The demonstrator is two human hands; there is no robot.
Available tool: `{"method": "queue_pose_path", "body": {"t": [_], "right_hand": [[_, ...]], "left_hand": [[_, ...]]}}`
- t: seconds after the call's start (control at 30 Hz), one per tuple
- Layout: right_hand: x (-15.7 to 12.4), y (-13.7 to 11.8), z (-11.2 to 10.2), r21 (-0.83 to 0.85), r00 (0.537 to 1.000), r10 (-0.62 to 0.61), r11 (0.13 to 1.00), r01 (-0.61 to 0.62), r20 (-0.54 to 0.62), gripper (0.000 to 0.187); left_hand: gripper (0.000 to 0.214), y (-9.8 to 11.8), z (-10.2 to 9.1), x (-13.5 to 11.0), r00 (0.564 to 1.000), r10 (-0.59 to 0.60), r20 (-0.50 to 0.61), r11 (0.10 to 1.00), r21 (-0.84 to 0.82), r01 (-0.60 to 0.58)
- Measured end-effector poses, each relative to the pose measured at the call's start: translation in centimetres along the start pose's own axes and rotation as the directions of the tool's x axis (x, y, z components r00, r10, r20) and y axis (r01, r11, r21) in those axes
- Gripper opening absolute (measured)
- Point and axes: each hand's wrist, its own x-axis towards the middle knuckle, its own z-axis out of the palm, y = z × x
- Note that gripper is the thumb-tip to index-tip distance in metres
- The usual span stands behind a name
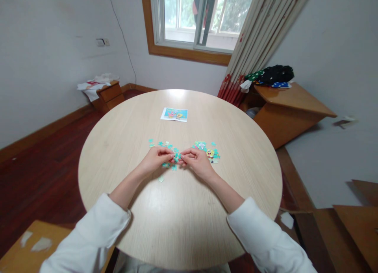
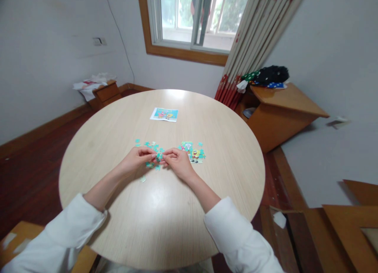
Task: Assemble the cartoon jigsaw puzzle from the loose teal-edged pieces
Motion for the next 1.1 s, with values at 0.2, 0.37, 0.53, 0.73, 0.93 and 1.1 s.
{"method": "queue_pose_path", "body": {"t": [0.2, 0.37, 0.53, 0.73, 0.93, 1.1], "right_hand": [[-0.15, 0.02, 0.24, 0.01, 0.998, 0.032, 0.999, -0.033, 0.049, 0.039], [-0.3, 0.12, 0.41, 0.004, 0.997, 0.04, 0.999, -0.04, 0.066, 0.039], [-0.23, 0.37, 0.33, 0.015, 0.998, 0.04, 0.999, -0.041, 0.056, 0.039], [-0.2, 0.17, 0.23, -0.018, 0.999, 0.017, 1.0, -0.017, 0.04, 0.035], [0.16, 0.24, -0.09, -0.056, 0.998, -0.066, 0.996, 0.065, -0.023, 0.029], [0.17, 0.21, -0.17, -0.058, 0.996, -0.083, 0.995, 0.081, -0.027, 0.028]], "left_hand": [[0.025, 0.4, -0.05, -0.19, 1.0, -0.002, 0.008, 1.0, 0.01, 0.002], [0.025, 0.3, -0.13, -0.21, 1.0, 0.011, 0.023, 0.999, 0.035, -0.012], [0.029, 0.21, -0.32, -0.13, 0.999, 0.025, 0.048, 0.998, 0.065, -0.028], [0.032, 0.11, -0.52, -0.09, 0.998, 0.014, 0.062, 0.996, 0.086, -0.02], [0.029, 0.01, -0.44, -0.29, 0.989, -0.043, 0.143, 0.993, 0.113, 0.026], [0.026, -0.02, -0.42, -0.35, 0.986, -0.043, 0.16, 0.991, 0.133, 0.022]]}}
